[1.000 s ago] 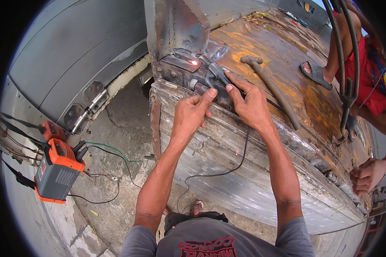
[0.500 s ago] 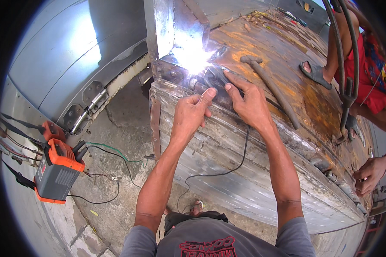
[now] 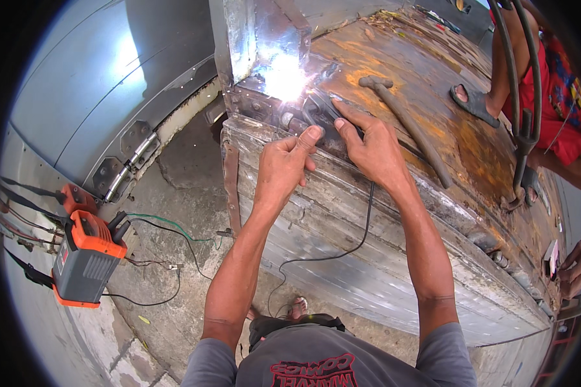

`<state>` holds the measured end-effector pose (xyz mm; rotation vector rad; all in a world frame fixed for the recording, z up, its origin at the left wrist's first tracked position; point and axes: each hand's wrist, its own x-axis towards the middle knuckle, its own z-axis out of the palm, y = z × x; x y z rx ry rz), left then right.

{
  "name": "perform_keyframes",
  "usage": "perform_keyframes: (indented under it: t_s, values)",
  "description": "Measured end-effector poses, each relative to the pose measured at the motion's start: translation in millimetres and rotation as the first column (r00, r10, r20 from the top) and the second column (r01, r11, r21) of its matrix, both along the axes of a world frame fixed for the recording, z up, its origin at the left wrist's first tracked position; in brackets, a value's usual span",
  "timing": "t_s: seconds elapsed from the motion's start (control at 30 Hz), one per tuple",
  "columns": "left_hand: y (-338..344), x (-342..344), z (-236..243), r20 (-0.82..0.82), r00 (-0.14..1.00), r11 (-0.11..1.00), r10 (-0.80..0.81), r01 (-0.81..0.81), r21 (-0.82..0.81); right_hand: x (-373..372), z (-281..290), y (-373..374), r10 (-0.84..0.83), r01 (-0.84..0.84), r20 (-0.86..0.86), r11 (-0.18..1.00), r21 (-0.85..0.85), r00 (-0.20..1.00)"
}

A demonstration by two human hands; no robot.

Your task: The person welds a metal frame using a handheld welding torch, producing bright sparks. They pause to inspect the weld and then use a hammer to tap the welded area. The person resumes welding along the same seam.

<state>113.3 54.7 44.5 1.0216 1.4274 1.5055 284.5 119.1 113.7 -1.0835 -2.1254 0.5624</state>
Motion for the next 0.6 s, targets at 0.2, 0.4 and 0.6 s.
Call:
perform_keyframes:
  t_s: [0.2, 0.4, 0.6]
  values:
    - [0.1, -1.4, -1.4, 0.017, 1.000, 1.000, 0.000, 0.000, 0.020, 1.0, -6.3, 2.8, 0.000, 0.000, -0.034, 1.000, 0.013, 0.999]
    - [4.6, -3.0, -8.3, 0.021, 1.000, 1.000, -0.013, 0.013, 0.016, 3.1, -3.0, 2.8, 0.035, -0.036, -0.081, 0.999, -0.013, 0.996]
    - [-1.9, -0.9, -8.1, 0.018, 1.000, 1.000, -0.009, 0.009, -0.004, 3.2, -4.6, -2.0, 0.022, -0.023, -0.060, 1.000, -0.009, 0.998]
